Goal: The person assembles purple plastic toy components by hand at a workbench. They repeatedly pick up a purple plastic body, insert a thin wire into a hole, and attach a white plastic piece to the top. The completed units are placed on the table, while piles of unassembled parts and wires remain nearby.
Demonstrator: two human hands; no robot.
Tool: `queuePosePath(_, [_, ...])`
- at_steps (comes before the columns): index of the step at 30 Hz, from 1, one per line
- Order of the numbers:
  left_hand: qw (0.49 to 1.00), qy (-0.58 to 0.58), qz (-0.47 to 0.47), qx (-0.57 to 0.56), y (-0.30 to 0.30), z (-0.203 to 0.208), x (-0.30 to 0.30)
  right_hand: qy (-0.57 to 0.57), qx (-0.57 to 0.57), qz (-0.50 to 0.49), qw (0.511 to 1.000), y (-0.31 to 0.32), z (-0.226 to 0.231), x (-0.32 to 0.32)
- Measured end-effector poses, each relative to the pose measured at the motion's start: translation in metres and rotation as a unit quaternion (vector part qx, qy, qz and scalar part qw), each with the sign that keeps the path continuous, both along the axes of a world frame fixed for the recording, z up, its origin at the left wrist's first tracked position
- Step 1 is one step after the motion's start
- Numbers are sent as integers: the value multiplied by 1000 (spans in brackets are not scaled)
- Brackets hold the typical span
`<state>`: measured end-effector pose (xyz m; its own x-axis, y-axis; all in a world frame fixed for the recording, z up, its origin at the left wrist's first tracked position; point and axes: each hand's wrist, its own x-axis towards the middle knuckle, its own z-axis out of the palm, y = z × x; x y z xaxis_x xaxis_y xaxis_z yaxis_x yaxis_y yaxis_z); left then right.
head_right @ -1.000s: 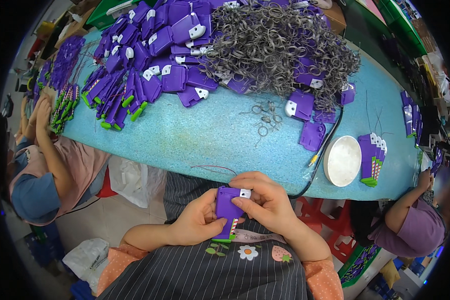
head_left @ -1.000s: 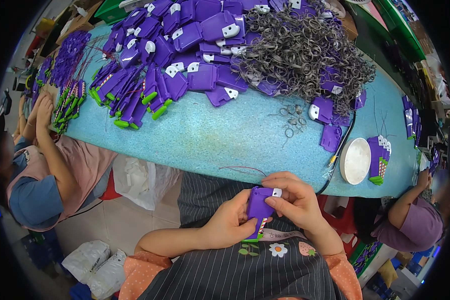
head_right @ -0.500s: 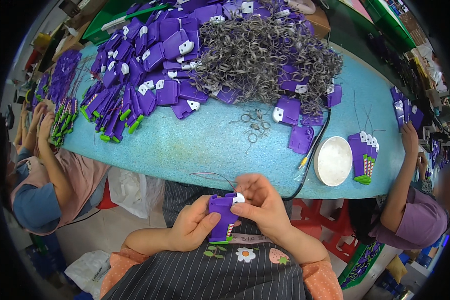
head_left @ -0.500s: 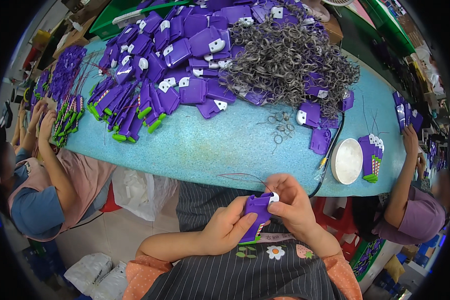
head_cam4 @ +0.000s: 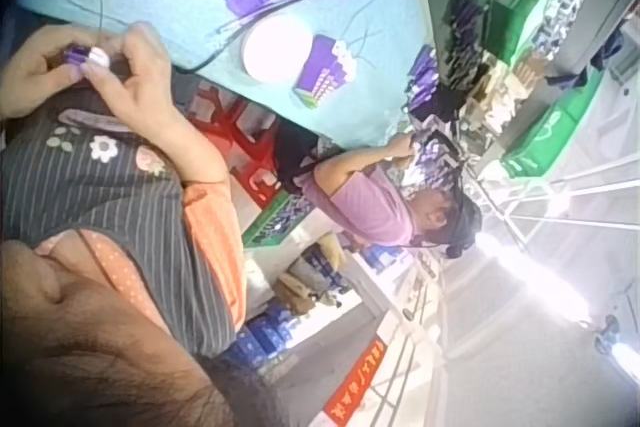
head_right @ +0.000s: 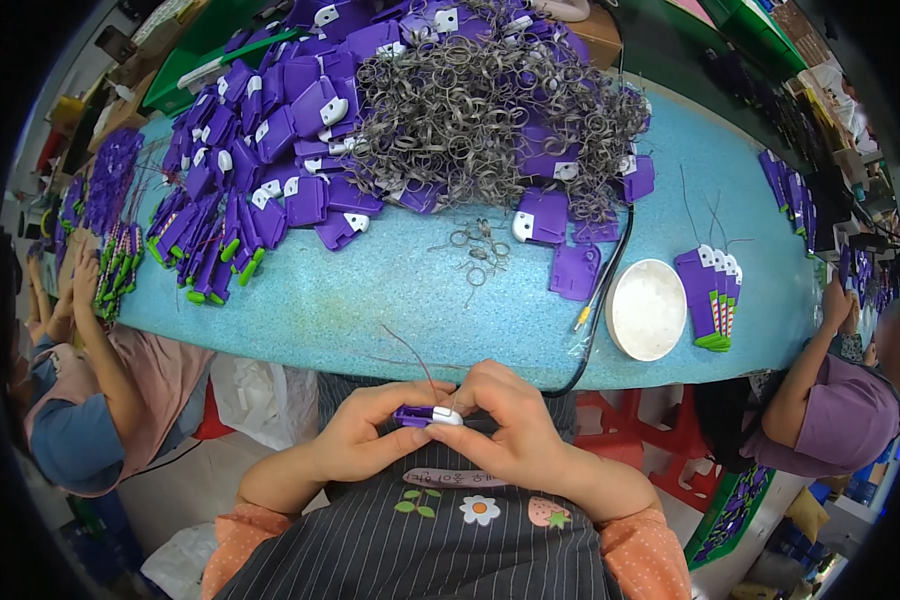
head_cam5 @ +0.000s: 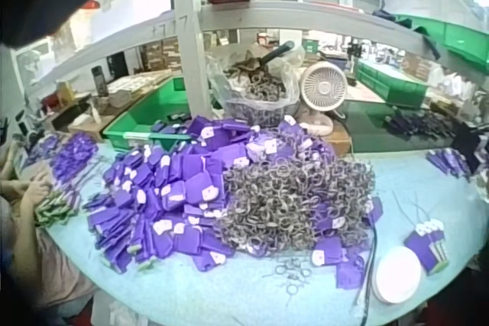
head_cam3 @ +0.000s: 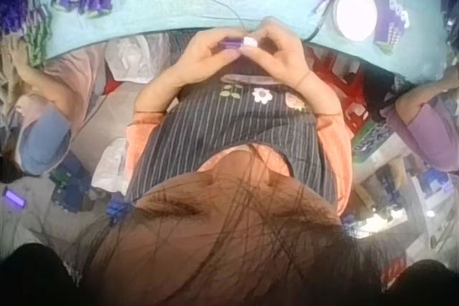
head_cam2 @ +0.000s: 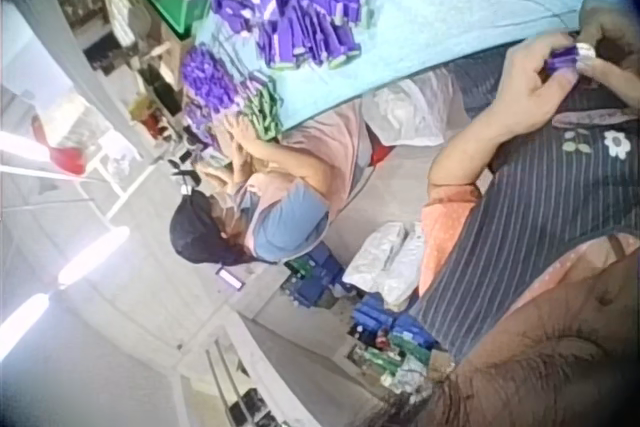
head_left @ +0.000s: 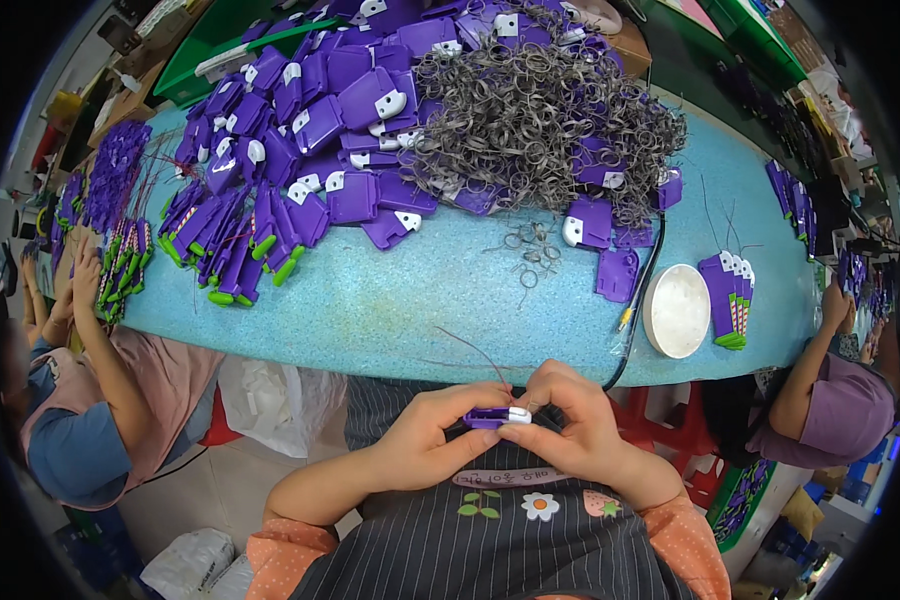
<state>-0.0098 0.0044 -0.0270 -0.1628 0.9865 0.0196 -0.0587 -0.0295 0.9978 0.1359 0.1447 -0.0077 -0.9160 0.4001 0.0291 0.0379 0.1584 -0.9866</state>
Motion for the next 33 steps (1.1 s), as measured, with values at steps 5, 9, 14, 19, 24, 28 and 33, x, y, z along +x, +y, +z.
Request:
queuePosePath(5, [999,29,33,-27,8,17,-3,-53,-38,-38,997,8,4,8])
queuePosePath(9, [975,-163,153,12,10,20,-16,-133,-90,-21,987,2,9,13])
queuePosePath(14, [962,-216,166,-29,6,-1,11,-145,-91,2,985,-8,8,12])
queuePosePath(19, [961,-199,192,-13,7,9,5,-82,-134,-27,987,-11,-15,12])
queuePosePath(24, [966,-148,212,-19,9,-3,29,-90,-126,-25,988,-7,-13,6])
queuePosePath(28, [980,5,199,12,8,-5,33,-61,-4,-5,998,-3,-8,9])
queuePosePath(33, [924,375,70,5,28,28,-18,-72,5,-151,986,16,18,34])
